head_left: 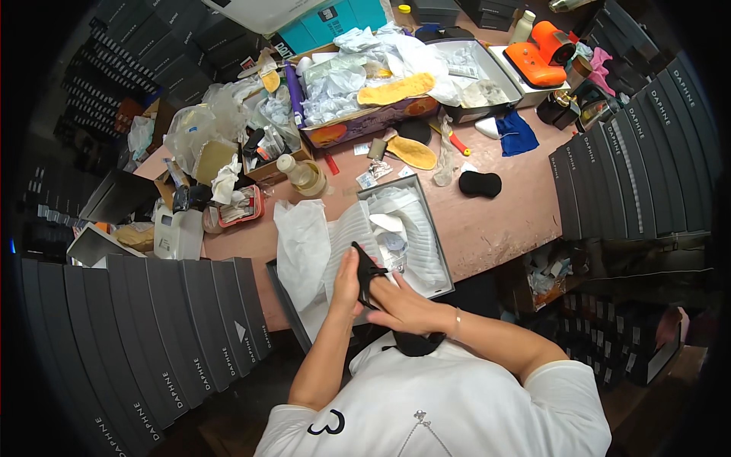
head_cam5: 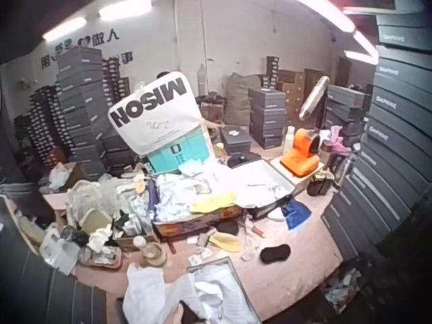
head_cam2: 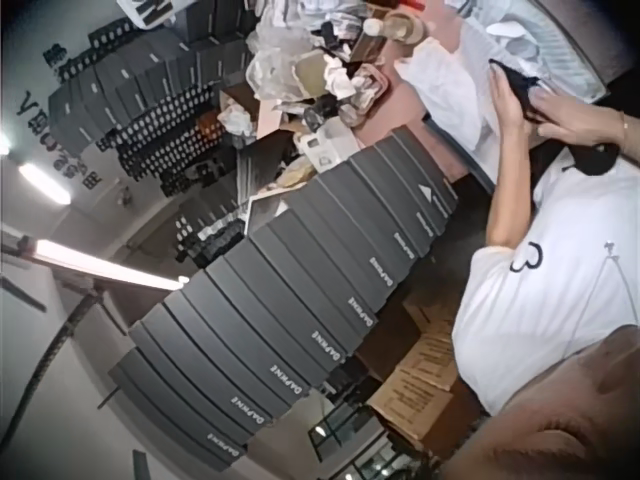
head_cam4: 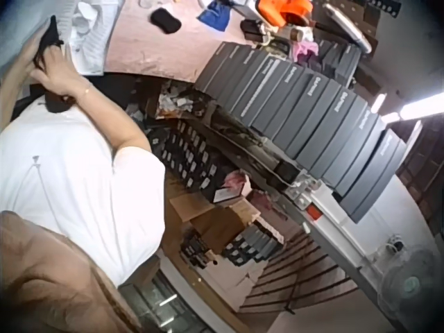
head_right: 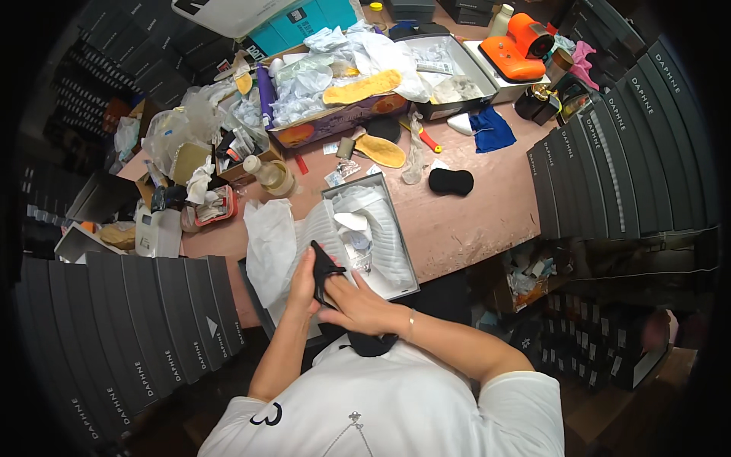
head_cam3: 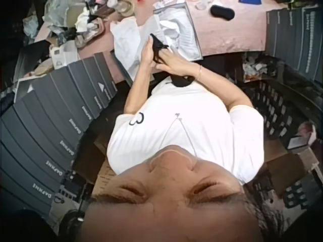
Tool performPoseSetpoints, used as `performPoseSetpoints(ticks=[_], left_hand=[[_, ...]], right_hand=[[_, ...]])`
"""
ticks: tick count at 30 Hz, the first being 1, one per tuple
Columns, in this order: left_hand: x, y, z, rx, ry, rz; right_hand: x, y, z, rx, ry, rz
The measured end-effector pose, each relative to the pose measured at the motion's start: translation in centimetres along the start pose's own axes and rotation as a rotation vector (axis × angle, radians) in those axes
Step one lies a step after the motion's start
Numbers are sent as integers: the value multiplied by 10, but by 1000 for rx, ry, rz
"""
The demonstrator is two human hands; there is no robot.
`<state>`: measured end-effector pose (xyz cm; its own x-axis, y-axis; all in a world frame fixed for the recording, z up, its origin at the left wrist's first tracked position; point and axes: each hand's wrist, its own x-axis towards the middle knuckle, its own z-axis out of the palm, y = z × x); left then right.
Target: Packing finished high-heeled shoes into boxes with protective paper and foam inserts.
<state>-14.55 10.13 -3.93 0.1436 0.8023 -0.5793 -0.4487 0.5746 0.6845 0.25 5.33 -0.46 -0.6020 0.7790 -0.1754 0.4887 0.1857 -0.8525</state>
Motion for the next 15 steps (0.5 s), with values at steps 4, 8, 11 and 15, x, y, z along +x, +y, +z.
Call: performPoseSetpoints(ticks=[4, 8, 11, 15], left_hand=[[5, 0, -10, -76, 54, -77], [1, 9, -4, 142, 3, 75], [1, 7, -3, 50, -91, 42], [-1, 8, 4, -64, -173, -24]], right_hand=[[53, 18, 34, 0, 169, 23], [32, -11, -10, -27, -24, 45], [-2, 5, 1, 150, -94, -207], [-31, -13, -14, 209, -85, -155]])
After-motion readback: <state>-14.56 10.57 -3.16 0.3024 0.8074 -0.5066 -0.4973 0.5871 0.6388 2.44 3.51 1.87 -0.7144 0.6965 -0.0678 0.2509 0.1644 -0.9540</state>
